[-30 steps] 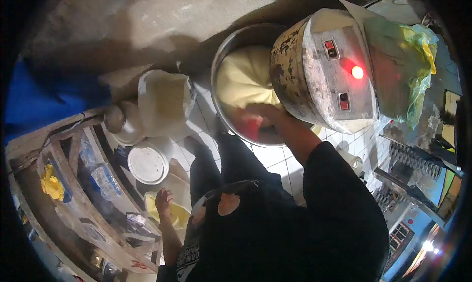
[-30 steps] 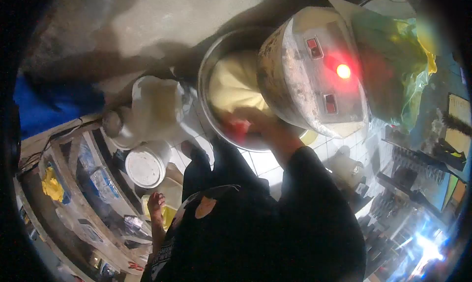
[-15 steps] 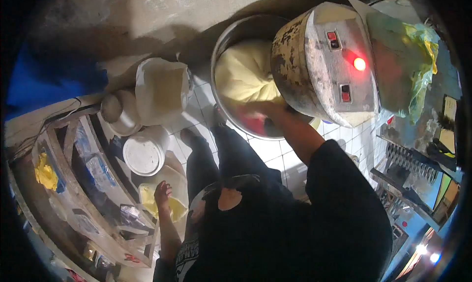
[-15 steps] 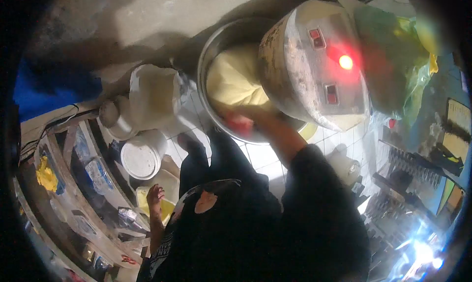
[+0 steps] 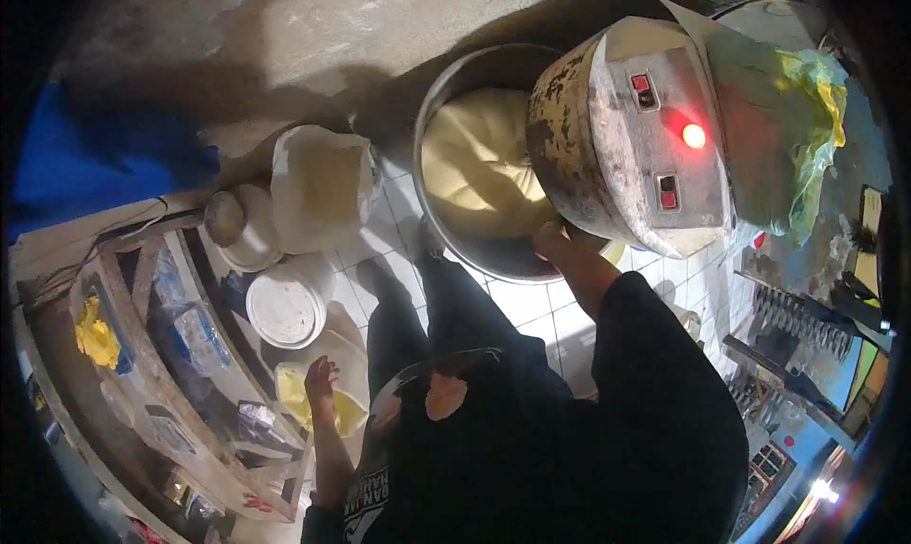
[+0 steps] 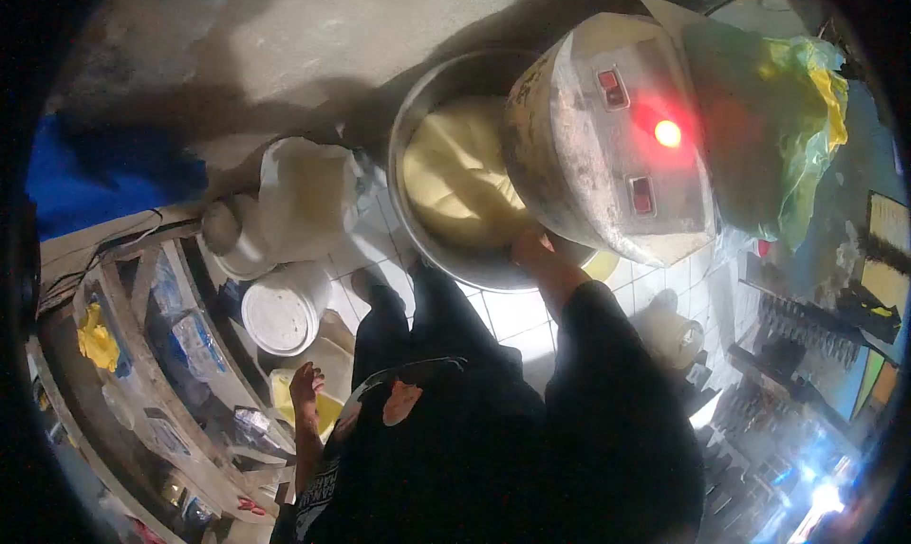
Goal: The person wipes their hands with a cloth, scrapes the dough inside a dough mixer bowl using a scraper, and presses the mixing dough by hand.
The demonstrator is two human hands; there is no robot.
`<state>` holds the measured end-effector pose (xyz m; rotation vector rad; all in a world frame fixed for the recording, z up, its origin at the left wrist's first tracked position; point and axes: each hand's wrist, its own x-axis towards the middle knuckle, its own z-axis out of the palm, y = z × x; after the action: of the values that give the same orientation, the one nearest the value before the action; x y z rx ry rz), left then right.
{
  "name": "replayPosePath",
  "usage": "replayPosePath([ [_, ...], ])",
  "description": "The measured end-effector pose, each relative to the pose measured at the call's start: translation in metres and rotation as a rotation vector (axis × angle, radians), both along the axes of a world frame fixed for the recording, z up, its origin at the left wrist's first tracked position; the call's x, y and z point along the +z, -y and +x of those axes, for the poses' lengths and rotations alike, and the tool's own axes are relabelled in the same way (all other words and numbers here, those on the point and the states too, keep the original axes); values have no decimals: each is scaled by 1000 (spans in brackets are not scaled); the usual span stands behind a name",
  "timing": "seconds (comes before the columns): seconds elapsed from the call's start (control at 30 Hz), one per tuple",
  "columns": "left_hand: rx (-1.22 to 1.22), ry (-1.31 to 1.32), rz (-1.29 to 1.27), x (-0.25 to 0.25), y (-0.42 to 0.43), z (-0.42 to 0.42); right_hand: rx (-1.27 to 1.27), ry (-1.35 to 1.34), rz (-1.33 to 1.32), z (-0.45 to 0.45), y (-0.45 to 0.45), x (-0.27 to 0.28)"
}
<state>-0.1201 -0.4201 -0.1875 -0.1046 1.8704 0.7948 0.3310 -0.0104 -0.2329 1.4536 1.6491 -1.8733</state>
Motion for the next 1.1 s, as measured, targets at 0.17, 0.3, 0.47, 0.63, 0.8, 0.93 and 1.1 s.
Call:
replayPosePath([
  [0.17,34,18,110,6,0,-6,241,21,15,-90,-52,11],
  [0.3,-43,10,73,1,-10,0,145,44,50,-85,-29,-4],
  [0.47,-30,-23,71,6,-6,-2,-9,35,59,-12,-8,-21],
  [0.63,-60,-4,17,6,-7,0,290,57,49,-93,-62,-2],
  [0.8,-82,23,12,2,-13,3,122,40,12,-15,-14,-29],
  [0.93,-24,-19,12,30,-27,8,287,64,-14,-34,-35,-25],
  [1.1,-158,40,65,8,-16,14,257,92,58,-111,-52,4],
])
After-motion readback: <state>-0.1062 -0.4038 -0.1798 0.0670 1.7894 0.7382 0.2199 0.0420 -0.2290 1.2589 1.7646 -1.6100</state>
